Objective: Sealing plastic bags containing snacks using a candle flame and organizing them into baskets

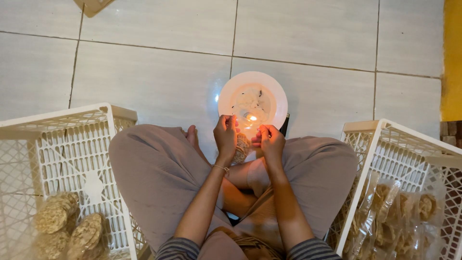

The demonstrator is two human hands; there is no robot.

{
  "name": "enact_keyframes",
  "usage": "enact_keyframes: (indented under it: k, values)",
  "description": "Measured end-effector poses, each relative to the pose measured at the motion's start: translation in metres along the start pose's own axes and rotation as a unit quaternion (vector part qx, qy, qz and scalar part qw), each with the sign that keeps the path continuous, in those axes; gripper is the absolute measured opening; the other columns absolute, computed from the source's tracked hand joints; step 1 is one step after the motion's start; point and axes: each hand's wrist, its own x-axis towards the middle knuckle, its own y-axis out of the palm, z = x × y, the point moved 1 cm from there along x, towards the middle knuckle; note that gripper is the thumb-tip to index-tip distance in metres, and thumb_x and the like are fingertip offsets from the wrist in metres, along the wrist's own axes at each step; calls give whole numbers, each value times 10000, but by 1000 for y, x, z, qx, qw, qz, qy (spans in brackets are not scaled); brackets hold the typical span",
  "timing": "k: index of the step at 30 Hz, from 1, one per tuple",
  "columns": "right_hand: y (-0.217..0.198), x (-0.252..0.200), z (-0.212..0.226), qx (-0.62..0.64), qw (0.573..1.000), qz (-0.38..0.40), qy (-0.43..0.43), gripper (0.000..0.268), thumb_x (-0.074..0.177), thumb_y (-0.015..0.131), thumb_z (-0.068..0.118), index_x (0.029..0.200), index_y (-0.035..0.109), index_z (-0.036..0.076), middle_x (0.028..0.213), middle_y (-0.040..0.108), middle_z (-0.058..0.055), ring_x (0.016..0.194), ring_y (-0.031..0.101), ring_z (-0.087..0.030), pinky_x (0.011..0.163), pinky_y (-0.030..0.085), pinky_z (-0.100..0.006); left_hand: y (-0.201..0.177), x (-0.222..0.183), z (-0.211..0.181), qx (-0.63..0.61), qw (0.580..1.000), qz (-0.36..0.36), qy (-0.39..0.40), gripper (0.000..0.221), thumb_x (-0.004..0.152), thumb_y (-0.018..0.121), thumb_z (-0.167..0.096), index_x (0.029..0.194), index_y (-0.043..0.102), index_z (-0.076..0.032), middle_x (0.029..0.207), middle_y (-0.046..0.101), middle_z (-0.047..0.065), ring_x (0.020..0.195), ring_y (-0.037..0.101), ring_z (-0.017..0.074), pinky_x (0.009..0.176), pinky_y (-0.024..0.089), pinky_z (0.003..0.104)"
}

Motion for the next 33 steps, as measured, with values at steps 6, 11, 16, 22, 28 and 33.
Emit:
enact_keyframes:
  k: [6,11,16,22,28,33]
  values:
    - [0,5,-6,0,1000,-4,-5,248,1009,607,131,921,712,-76,726,671,-248,593,728,-331,513,658,-394,1,2,2,-23,1000,-1,-21,233,1010,604,-252,935,674,-43,831,721,144,683,723,227,658,590,357]
    - [0,6,-5,-5,1000,0,-13,257,1018,600,128,918,705,-83,721,666,-244,593,727,-333,513,658,-398,1,1,-3,-36,999,-5,-37,222,993,620,-255,928,678,-50,827,725,144,684,722,220,652,593,337]
    - [-1,14,-19,0,1000,-7,-5,247,1008,613,133,927,710,-80,727,666,-250,587,726,-333,506,658,-394,3,2,-1,-33,998,-6,-44,214,979,628,-259,925,683,-59,814,725,137,669,722,216,635,597,314]
    - [-2,11,-17,-1,1000,-19,-2,252,1007,615,138,923,707,-80,713,658,-245,587,724,-341,503,656,-403,4,0,-2,-32,999,4,-39,226,995,622,-266,924,683,-60,821,729,138,675,725,222,639,597,339]
    - [-4,9,-17,-6,1000,-25,0,247,1008,597,127,938,706,-83,722,653,-258,592,723,-349,514,658,-405,4,-1,-2,-32,998,14,-43,220,990,625,-266,923,683,-65,817,728,130,673,726,221,636,596,322]
    - [-5,7,-18,-10,1000,-27,-1,263,1025,567,126,962,699,-93,744,653,-260,603,726,-348,525,662,-406,5,-2,-2,-32,998,15,-42,207,979,637,-261,930,689,-66,811,727,137,673,727,219,639,608,311]
